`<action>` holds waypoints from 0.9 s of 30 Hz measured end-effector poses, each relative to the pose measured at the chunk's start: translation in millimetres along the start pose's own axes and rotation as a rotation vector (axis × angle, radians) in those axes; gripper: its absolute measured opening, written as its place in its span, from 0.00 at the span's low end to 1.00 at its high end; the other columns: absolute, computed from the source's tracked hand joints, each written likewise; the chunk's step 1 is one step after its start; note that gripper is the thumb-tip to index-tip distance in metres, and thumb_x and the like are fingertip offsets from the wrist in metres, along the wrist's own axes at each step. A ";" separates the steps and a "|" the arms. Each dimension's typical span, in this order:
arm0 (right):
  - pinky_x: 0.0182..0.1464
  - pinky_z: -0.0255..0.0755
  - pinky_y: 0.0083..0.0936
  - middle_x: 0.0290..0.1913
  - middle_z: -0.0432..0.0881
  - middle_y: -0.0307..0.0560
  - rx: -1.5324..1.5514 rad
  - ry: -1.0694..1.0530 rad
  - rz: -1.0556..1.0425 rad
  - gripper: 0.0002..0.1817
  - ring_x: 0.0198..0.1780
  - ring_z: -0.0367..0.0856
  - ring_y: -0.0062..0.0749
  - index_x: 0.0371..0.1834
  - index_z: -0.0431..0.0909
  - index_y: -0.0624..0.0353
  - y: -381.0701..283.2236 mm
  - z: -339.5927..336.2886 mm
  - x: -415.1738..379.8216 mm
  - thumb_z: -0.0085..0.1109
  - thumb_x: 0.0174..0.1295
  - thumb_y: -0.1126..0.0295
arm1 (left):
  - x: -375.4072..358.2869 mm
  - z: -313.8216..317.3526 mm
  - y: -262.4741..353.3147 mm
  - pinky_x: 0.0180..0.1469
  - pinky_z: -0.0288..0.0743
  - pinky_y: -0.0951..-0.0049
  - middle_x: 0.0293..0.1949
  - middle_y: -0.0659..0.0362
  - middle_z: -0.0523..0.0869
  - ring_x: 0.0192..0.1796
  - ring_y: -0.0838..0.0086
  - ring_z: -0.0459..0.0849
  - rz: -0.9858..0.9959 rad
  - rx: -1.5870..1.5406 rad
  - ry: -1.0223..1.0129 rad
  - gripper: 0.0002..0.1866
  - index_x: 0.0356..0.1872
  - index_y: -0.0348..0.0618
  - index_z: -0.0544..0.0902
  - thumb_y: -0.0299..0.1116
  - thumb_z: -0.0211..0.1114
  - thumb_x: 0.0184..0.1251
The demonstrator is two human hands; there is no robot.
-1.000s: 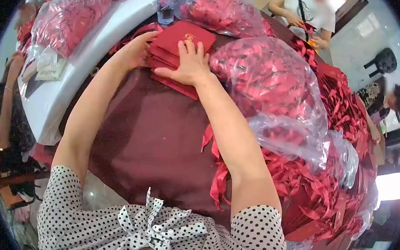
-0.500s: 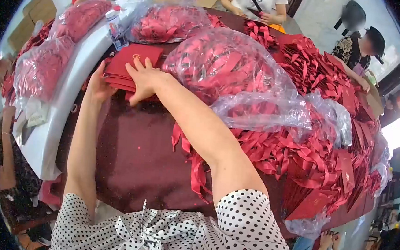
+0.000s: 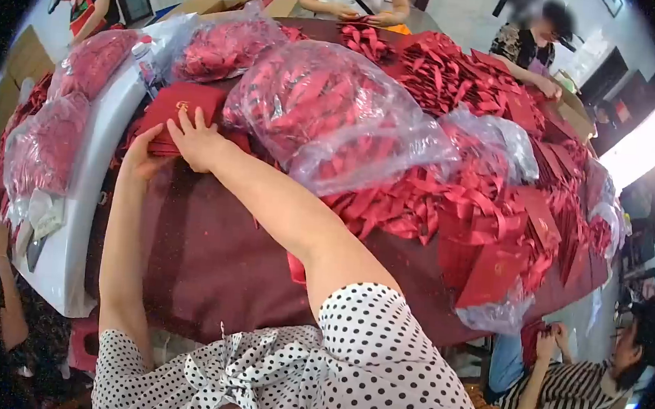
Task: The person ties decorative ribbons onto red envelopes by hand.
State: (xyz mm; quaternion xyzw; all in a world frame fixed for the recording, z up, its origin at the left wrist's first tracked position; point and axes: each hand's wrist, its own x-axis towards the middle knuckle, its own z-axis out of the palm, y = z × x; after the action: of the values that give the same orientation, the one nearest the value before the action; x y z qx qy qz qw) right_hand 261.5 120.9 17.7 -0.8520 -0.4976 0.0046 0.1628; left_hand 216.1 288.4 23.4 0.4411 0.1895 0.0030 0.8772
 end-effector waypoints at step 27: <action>0.64 0.58 0.53 0.75 0.50 0.55 0.051 -0.090 -0.049 0.51 0.75 0.44 0.60 0.73 0.57 0.49 -87.3 -46.9 -335.2 0.67 0.46 0.41 | -286.7 66.9 -185.2 0.64 0.68 0.58 0.63 0.54 0.72 0.63 0.63 0.73 -0.192 -0.100 -0.076 0.27 0.66 0.40 0.64 0.34 0.59 0.69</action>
State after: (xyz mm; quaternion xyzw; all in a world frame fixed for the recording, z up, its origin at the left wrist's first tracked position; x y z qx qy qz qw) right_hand 26.4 -137.1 35.1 -0.8340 -0.5249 0.0514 0.1619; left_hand -57.6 74.2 10.5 0.3766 0.1972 -0.0880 0.9009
